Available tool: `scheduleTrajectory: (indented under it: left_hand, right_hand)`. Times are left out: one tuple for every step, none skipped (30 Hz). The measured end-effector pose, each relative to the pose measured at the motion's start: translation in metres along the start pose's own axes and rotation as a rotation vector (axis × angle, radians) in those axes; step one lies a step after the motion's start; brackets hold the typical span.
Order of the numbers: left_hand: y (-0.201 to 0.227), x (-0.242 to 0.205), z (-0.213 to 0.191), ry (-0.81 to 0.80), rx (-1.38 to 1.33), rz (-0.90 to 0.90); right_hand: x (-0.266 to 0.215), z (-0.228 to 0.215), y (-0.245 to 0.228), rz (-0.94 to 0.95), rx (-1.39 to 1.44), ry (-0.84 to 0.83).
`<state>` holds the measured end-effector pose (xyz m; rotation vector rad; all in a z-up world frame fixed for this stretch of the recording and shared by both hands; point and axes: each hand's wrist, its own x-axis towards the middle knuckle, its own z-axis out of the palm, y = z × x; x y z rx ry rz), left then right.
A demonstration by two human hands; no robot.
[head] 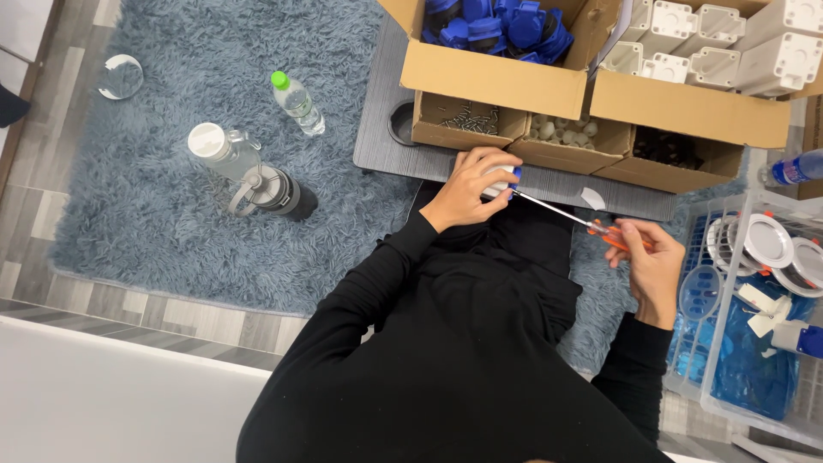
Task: Assembling or disassembling small electrical components using a screwdriver while sitting on the floor
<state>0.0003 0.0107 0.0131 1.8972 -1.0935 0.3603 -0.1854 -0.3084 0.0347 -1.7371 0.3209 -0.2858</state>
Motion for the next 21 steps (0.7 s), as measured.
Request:
scheduleTrajectory:
  left_hand:
    - [0.0,0.0,0.0,0.007,0.001,0.003]
    - [0.002,0.0,-0.001,0.007,0.0,0.002]
    - [0.004,0.0,-0.002,0.014,-0.001,0.001]
    - [0.006,0.001,-0.003,0.021,-0.003,0.0]
    - [0.006,0.002,-0.003,0.021,-0.004,0.0]
    - [0.007,0.002,-0.002,0.032,-0.006,-0.008]
    - [0.008,0.002,-0.002,0.043,-0.008,-0.017]
    - [0.008,0.002,0.0,0.042,-0.009,-0.018]
    - [0.008,0.002,0.001,0.064,-0.004,-0.024]
    - [0.009,0.002,0.002,0.085,0.0,-0.03]
    - [0.008,0.002,0.003,0.085,0.0,-0.031]
    - [0.007,0.002,0.004,0.089,0.003,-0.032]
    - [0.006,0.001,0.005,0.093,0.006,-0.033]
    - [0.006,0.001,0.005,0.092,0.007,-0.034]
    - [0.006,0.001,0.006,0.095,0.006,-0.035]
    - [0.005,0.001,0.006,0.097,0.005,-0.036]
    - [0.005,0.001,0.006,0.096,0.005,-0.036]
    - [0.005,0.001,0.006,0.086,-0.006,-0.041]
    - [0.005,0.001,0.006,0.075,-0.017,-0.046]
    - [0.005,0.0,0.006,0.075,-0.017,-0.047]
    - [0.004,0.0,0.006,0.079,-0.015,-0.043]
  right_hand:
    - [0.0,-0.002,0.002,-0.051,0.021,-0.004]
    - [0.0,-0.004,0.005,-0.05,0.02,-0.004]
    - [0.001,-0.005,0.008,-0.065,0.04,0.008]
    - [0.001,-0.007,0.01,-0.08,0.06,0.02]
    - [0.001,-0.009,0.013,-0.08,0.059,0.021]
    - [0.0,-0.01,0.015,-0.111,0.112,0.009]
    - [0.0,-0.011,0.018,-0.142,0.165,-0.004]
    - [0.001,-0.012,0.015,-0.141,0.165,-0.004]
    - [0.001,-0.012,0.013,-0.188,0.112,-0.038]
    - [0.002,-0.011,0.01,-0.235,0.06,-0.072]
    - [0.001,-0.008,0.003,-0.234,0.06,-0.072]
    - [0.0,-0.004,-0.004,-0.171,0.019,-0.078]
    - [-0.001,-0.001,-0.012,-0.107,-0.021,-0.084]
    - [-0.001,0.0,-0.008,-0.107,-0.021,-0.084]
    - [0.0,0.0,-0.005,-0.054,-0.034,-0.061]
    - [0.0,0.001,-0.002,0.0,-0.047,-0.038]
    - [-0.001,0.0,-0.003,0.0,-0.047,-0.037]
    - [-0.001,-0.001,-0.003,-0.019,-0.019,-0.032]
    - [-0.002,-0.001,-0.003,-0.038,0.01,-0.027]
    - [-0.001,-0.002,0.0,-0.038,0.01,-0.027]
    - [0.0,-0.004,0.004,-0.06,0.048,-0.021]
